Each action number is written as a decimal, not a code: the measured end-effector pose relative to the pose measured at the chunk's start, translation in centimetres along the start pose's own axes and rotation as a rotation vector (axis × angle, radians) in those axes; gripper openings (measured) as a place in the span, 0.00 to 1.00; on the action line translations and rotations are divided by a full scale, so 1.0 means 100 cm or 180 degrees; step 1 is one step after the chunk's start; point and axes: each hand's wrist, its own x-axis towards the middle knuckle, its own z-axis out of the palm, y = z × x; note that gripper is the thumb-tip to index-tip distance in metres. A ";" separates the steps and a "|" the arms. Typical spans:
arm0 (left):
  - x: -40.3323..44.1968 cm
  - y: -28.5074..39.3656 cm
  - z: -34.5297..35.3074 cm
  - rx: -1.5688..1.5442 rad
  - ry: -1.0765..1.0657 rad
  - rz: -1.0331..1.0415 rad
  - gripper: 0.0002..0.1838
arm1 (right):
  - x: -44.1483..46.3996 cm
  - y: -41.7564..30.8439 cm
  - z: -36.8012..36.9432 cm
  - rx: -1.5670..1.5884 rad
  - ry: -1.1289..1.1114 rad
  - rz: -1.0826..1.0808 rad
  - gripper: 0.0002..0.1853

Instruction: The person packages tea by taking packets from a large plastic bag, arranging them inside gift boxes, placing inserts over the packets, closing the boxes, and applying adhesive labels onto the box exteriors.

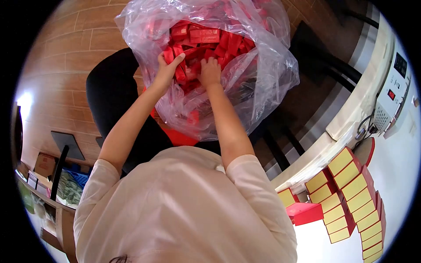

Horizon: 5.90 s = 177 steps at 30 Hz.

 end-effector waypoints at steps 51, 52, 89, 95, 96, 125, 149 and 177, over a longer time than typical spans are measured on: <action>-0.301 0.041 -0.003 0.1319 -0.3483 0.0821 0.45 | -0.374 -0.055 -0.204 0.3710 0.2260 0.1056 0.16; -0.312 0.049 0.011 0.1368 -0.3685 0.1179 0.45 | -0.391 -0.055 -0.215 0.3719 0.2441 0.1155 0.16; -0.421 0.003 0.244 0.2175 -0.4399 0.4834 0.16 | -0.508 0.041 -0.208 0.2626 0.3966 0.3093 0.14; -0.426 0.001 0.236 0.2391 -0.3947 0.4826 0.27 | -0.505 0.042 -0.202 0.1691 0.3454 0.3276 0.11; -0.422 -0.005 0.231 0.2075 -0.3967 0.4590 0.23 | -0.508 0.037 -0.204 0.1530 0.3504 0.3442 0.11; -0.015 0.099 -0.024 0.0841 -0.0396 0.2055 0.08 | 0.112 -0.005 -0.021 0.3218 0.0503 0.1398 0.20; 0.004 0.112 -0.007 -0.0390 -0.0577 0.1116 0.09 | 0.155 -0.050 -0.018 0.4500 0.0791 0.1984 0.26; -0.153 0.059 0.000 -0.1045 -0.2253 0.0066 0.22 | -0.208 -0.039 -0.130 0.7181 -0.0386 0.0697 0.20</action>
